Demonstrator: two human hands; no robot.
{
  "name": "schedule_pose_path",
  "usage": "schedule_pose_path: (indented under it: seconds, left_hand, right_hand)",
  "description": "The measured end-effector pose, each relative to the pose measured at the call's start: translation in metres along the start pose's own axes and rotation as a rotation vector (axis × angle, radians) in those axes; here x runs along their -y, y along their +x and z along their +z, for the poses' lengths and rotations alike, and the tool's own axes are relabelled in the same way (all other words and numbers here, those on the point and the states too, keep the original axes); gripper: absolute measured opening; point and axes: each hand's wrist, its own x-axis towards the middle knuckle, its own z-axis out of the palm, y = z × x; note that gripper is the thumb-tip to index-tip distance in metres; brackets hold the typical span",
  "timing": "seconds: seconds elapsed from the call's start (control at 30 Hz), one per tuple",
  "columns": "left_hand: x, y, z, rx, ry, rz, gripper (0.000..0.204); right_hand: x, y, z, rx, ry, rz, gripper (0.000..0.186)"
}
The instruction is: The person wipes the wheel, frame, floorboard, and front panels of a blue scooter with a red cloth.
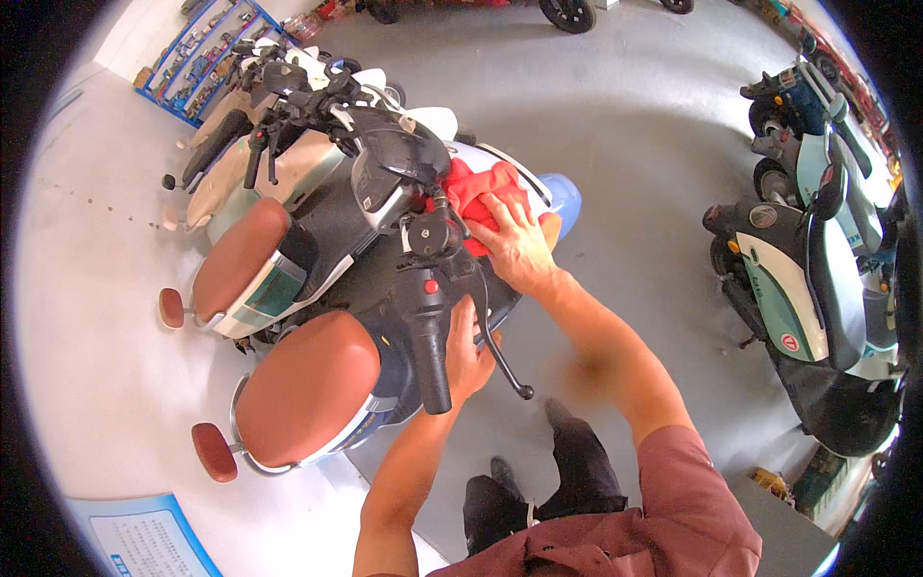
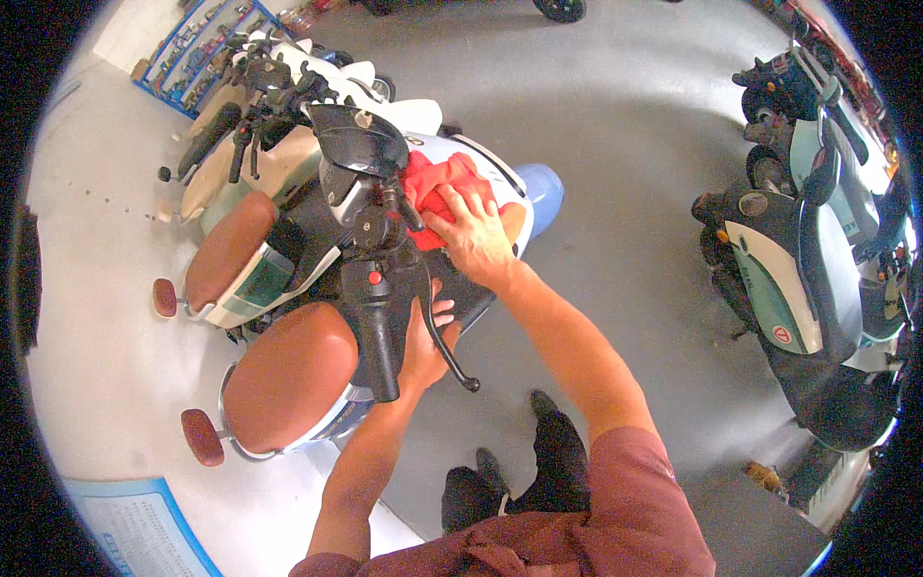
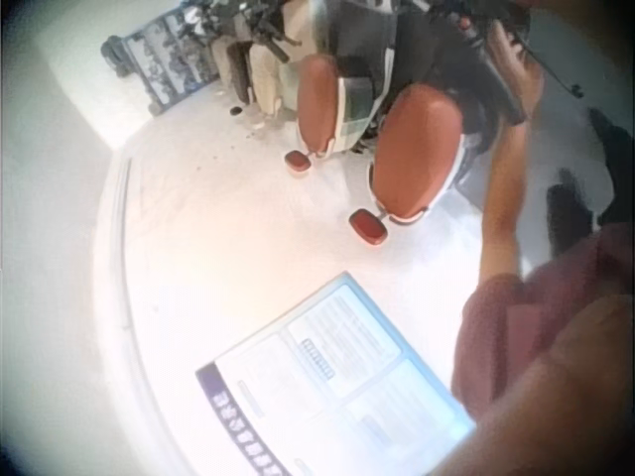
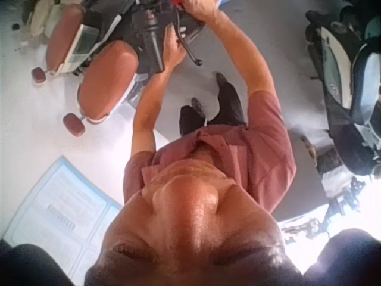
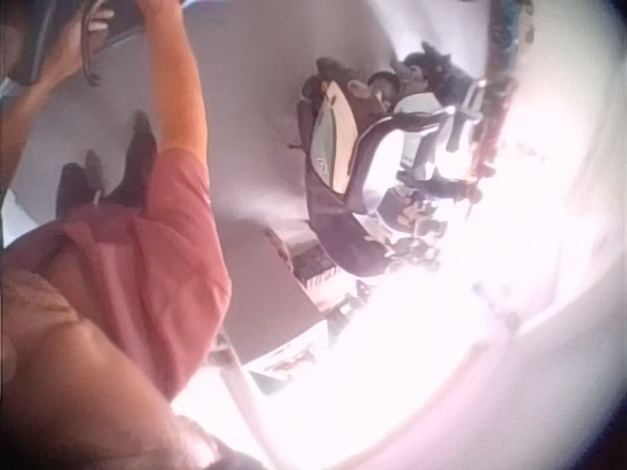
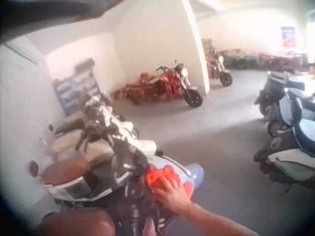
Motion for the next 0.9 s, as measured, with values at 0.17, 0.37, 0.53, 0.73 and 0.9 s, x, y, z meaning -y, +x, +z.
schedule_pose_path:
  seconds: [0.17, 0.37, 0.53, 0.73, 0.9]
  left_hand:
    - [-0.005, -0.023, 0.019, 0.025, -0.016, -0.046, 0.075]
    - [-0.021, -0.020, 0.031, -0.016, -0.028, -0.074, 0.077]
    - [-0.040, 0.002, 0.059, -0.150, -0.094, -0.065, 0.079]
    - [-0.053, 0.023, 0.099, -0.287, -0.102, -0.050, 0.075]
    - [-0.050, 0.060, 0.114, -0.423, -0.048, -0.017, 0.071]
  right_hand:
    - [-0.014, 0.047, -0.019, -0.005, 0.111, 0.001, 0.054]
    - [-0.015, 0.031, -0.023, 0.090, -0.006, -0.069, 0.054]
    - [-0.024, 0.061, -0.028, 0.178, 0.042, 0.035, 0.057]
    - [-0.037, 0.055, -0.031, 0.211, 0.229, -0.014, 0.062]
    - [-0.092, 0.095, -0.017, 0.338, 0.490, -0.169, 0.070]
